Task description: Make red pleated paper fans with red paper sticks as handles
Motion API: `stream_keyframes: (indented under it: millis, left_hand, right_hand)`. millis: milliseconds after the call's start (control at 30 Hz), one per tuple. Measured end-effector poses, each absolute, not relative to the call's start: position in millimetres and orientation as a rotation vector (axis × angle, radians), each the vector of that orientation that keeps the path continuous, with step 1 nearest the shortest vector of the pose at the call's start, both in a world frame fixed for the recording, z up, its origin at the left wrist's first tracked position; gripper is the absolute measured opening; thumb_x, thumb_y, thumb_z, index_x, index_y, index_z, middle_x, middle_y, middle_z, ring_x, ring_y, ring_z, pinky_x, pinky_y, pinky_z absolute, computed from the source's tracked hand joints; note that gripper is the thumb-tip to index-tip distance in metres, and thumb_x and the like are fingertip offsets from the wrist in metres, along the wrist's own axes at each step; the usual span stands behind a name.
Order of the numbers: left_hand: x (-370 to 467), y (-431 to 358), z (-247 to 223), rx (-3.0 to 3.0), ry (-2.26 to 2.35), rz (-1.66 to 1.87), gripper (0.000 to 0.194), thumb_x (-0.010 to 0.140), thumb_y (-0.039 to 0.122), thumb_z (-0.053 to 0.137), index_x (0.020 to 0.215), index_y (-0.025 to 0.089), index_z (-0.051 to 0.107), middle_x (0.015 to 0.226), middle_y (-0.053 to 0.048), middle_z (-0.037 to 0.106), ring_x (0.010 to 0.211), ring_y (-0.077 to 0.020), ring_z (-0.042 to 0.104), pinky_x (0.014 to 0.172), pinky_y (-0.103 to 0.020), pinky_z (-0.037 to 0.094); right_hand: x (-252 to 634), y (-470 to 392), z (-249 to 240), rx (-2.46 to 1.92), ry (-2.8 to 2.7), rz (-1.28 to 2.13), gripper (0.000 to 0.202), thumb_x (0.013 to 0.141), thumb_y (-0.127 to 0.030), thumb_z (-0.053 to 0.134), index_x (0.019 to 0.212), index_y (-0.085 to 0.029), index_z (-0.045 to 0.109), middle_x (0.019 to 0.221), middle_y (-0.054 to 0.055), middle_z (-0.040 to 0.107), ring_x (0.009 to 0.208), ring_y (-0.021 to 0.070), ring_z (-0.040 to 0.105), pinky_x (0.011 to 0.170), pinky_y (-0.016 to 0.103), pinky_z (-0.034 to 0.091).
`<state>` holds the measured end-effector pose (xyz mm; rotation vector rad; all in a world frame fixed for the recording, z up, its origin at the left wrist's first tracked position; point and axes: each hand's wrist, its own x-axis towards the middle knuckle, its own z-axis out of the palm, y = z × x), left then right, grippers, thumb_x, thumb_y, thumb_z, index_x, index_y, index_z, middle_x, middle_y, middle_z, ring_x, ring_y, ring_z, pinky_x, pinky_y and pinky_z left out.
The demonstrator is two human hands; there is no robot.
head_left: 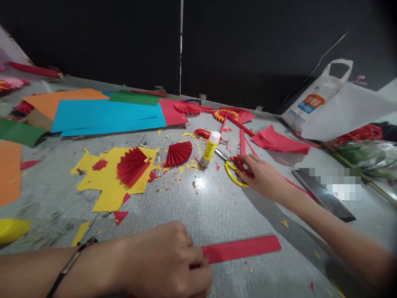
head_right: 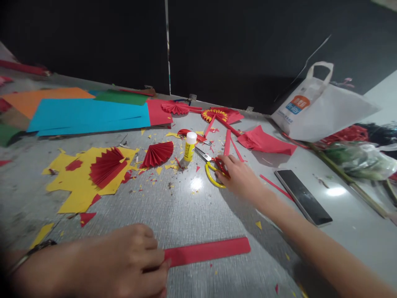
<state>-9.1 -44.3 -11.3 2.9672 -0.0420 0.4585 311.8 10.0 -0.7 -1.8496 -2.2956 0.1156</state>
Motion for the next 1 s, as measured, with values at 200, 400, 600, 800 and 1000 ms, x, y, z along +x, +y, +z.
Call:
stream_keyframes:
  millis: [200, 400, 600, 800, 1000]
  left_hand:
    - [-11.9, -45.2, -13.9, 2.997, -0.026, 0.476, 0.024, 0.09, 0.03, 0.081, 0.082, 0.023, 0.059, 0.062, 0.008, 0.059, 0.044, -0.0146, 0.047, 0.041, -0.036, 0.041]
    - [-10.0, -44.6, -8.6, 3.0, -0.015, 0.419, 0.021, 0.088, 0.026, 0.079, 0.082, 0.023, 0.06, 0.062, 0.008, 0.059, 0.044, -0.0144, 0.047, 0.041, -0.036, 0.04]
    - [-9.6, -43.1, -4.1, 2.976, -0.031, 0.336, 0.013, 0.092, 0.022, 0.072, 0.083, 0.023, 0.062, 0.063, 0.006, 0.061, 0.045, -0.0158, 0.049, 0.041, -0.037, 0.04]
    - [-8.6, -41.5, -4.1, 2.973, -0.048, 0.292, 0.012, 0.093, 0.021, 0.07, 0.084, 0.022, 0.063, 0.062, 0.005, 0.061, 0.046, -0.0158, 0.05, 0.043, -0.036, 0.041]
    - [-8.8, -41.8, -3.4, 2.969, -0.056, 0.224, 0.006, 0.093, 0.018, 0.068, 0.089, 0.022, 0.065, 0.063, 0.005, 0.061, 0.046, -0.0172, 0.051, 0.043, -0.037, 0.044]
  right_hand:
    - [326.1, 13.7, 7.0, -1.956, -2.254, 0.23, 0.048, 0.082, -0.037, 0.064, 0.125, -0.016, 0.059, 0.071, 0.002, 0.07, 0.06, 0.0243, 0.067, 0.053, 0.034, 0.045]
    - [361.6, -29.0, 4.2, -1.84, -2.028, 0.354, 0.064, 0.088, -0.046, 0.065, 0.145, -0.024, 0.047, 0.093, 0.003, 0.068, 0.055, 0.0169, 0.064, 0.05, 0.031, 0.049]
    - [392.3, -57.5, 29.5, -1.517, -2.293, 0.567, 0.043, 0.101, -0.041, 0.064, 0.143, -0.032, 0.063, 0.068, -0.003, 0.063, 0.044, 0.0129, 0.05, 0.037, 0.025, 0.038]
    - [364.9, -64.2, 33.1, -1.188, -2.668, 0.799, 0.047, 0.1, -0.033, 0.07, 0.147, -0.034, 0.064, 0.126, 0.006, 0.076, 0.095, 0.0207, 0.077, 0.079, 0.031, 0.064]
    - [364.5, -73.5, 22.3, -1.23, -2.684, 0.61, 0.056, 0.105, -0.028, 0.062, 0.159, -0.037, 0.051, 0.133, 0.007, 0.073, 0.109, 0.024, 0.076, 0.081, 0.033, 0.065]
